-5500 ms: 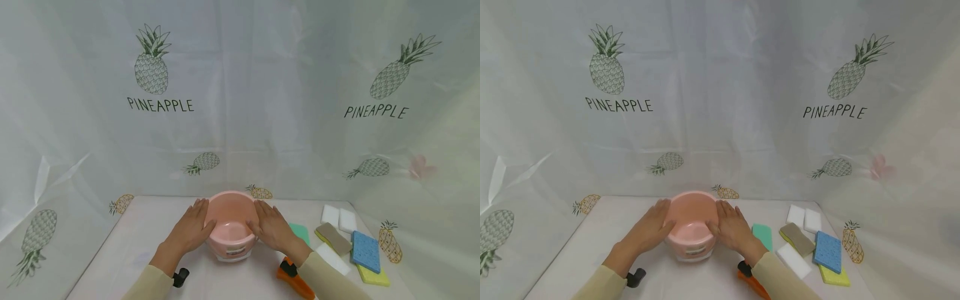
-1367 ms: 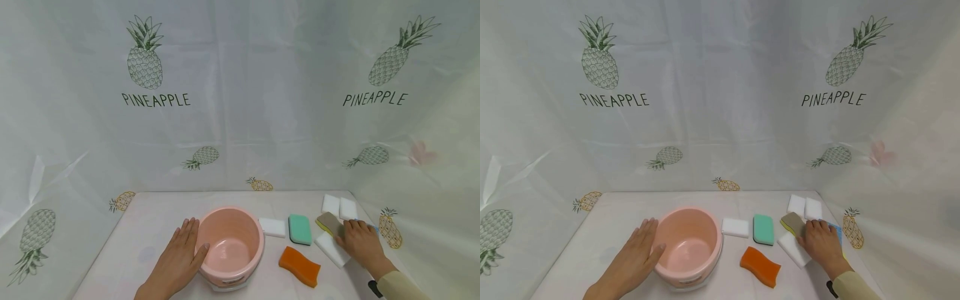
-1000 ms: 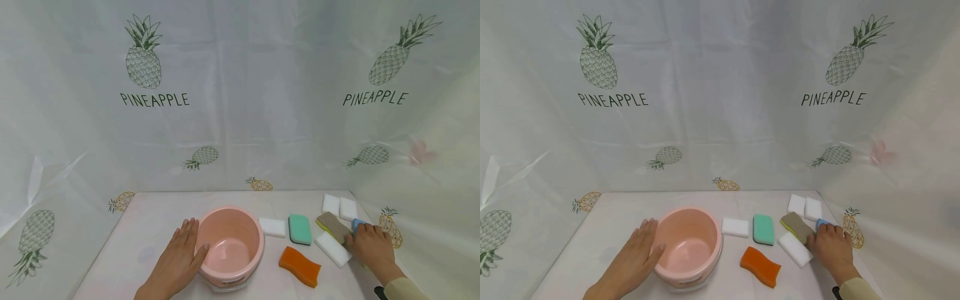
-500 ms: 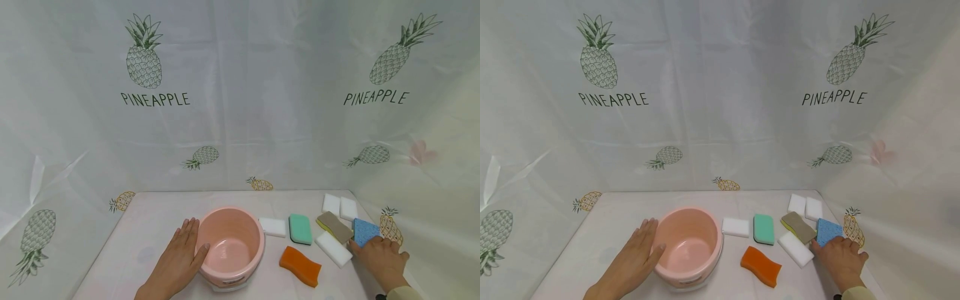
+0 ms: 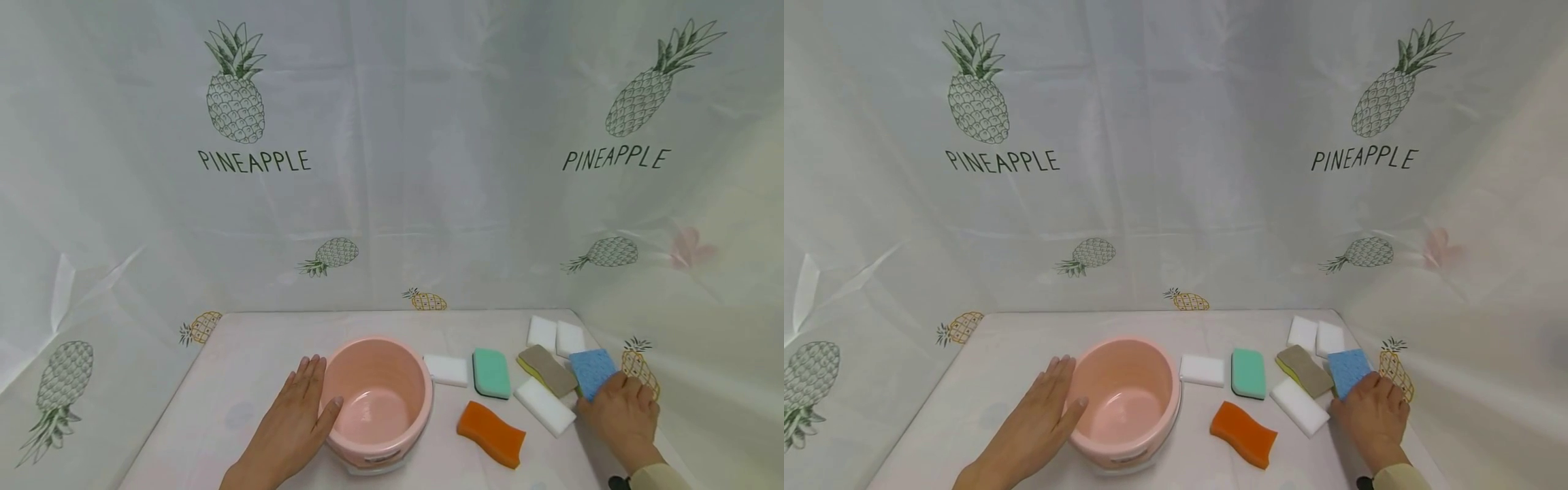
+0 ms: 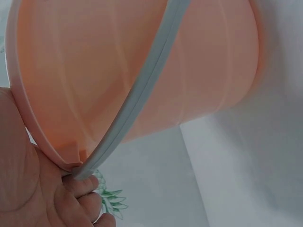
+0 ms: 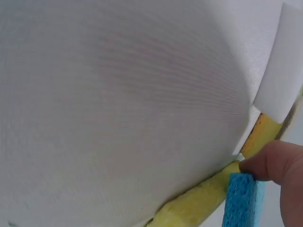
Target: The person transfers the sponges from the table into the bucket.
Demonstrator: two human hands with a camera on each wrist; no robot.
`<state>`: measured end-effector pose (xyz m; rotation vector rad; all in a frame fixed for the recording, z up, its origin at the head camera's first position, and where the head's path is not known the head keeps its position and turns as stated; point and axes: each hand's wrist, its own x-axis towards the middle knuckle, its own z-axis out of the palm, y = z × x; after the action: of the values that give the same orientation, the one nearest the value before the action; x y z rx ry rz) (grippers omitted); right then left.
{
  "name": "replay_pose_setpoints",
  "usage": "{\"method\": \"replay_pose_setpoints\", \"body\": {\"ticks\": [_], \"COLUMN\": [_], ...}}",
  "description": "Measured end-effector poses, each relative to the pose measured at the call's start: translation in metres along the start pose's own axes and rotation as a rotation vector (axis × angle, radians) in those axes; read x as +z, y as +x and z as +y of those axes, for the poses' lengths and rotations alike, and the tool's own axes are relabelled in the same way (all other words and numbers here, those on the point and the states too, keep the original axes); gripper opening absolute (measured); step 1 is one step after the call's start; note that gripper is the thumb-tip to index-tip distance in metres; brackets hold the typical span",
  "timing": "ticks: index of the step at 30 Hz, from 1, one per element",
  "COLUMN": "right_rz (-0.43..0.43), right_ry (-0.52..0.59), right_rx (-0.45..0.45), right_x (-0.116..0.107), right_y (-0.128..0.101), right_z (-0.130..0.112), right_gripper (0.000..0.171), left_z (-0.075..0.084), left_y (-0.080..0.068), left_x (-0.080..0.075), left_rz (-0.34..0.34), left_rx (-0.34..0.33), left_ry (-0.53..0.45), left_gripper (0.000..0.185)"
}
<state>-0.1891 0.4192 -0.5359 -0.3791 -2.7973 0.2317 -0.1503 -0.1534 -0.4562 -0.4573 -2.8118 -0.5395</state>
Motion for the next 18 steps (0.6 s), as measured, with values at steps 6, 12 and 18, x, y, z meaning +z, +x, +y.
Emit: {"method": "replay_pose_setpoints", "body": {"ticks": [6,12,18], "right_rz": [0.093,0.109,0.165], "right_ry": [0.002,-0.035,-0.057], "right_rx": [-0.067,-0.08,-0.144], "right_x": [0.0003,-0.0002,0.0012], "right_y": [0.0018,0.0058,0.0091], "right_z": [0.0005,0.0023,0.0049], "right_gripper": [0.058,0.07,0.071], "left_z": [-0.0001,-0.0002,-0.0009], "left_y": [0.0009,0.0007,0.0002], "left_x": [0.0,0.0008,0.0015], "left_rz": [-0.004,0.001,0.006], "left_rx": [-0.007,-0.011,-0.007], "left_ry": [0.001,0.0,-0.002], "left_gripper": [0.076,0.076,0.076]}}
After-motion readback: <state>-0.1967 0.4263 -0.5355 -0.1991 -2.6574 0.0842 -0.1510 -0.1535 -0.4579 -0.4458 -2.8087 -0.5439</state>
